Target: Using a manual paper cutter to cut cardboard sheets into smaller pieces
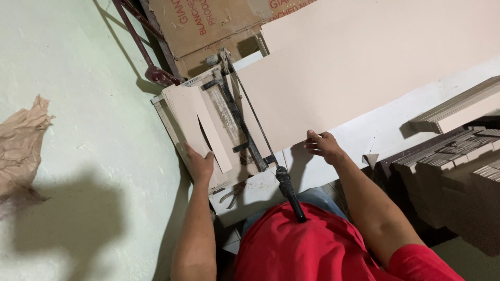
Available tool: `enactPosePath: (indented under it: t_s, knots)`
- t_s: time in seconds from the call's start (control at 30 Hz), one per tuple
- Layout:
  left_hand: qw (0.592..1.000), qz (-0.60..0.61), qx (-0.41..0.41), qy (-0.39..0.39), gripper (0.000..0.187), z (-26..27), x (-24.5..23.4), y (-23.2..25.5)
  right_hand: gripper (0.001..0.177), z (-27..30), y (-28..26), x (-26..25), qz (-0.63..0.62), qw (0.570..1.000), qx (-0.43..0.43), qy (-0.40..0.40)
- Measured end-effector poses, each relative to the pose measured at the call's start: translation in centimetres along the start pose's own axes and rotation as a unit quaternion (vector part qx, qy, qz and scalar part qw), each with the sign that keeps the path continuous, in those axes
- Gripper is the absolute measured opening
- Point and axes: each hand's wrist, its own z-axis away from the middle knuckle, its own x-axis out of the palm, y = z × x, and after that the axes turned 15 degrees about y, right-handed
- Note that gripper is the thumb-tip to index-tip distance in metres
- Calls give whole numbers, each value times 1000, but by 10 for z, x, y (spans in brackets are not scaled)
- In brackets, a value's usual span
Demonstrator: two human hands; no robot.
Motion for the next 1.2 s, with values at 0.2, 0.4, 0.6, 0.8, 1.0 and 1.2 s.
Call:
enactPosePath:
  t_s: [0.2,0.4,0.6,0.8,1.0,1.2]
  knots:
    - [1000,4,15,9,96,13,-9,4,63,4,-2,9,-48,998,33,24]
    - [1000,1,21,1,96,16,-10,3,49,8,1,9,-86,995,41,43]
    - [1000,-13,11,1,97,19,-11,4,41,29,-2,4,-83,994,51,45]
    - [999,-36,8,-2,103,25,-11,4,50,41,19,-21,1,999,9,40]
    - [998,-45,31,5,101,24,-6,-5,50,28,78,-56,94,994,-20,48]
    - [999,-9,50,8,91,31,-21,0,51,20,111,-57,173,984,-29,32]
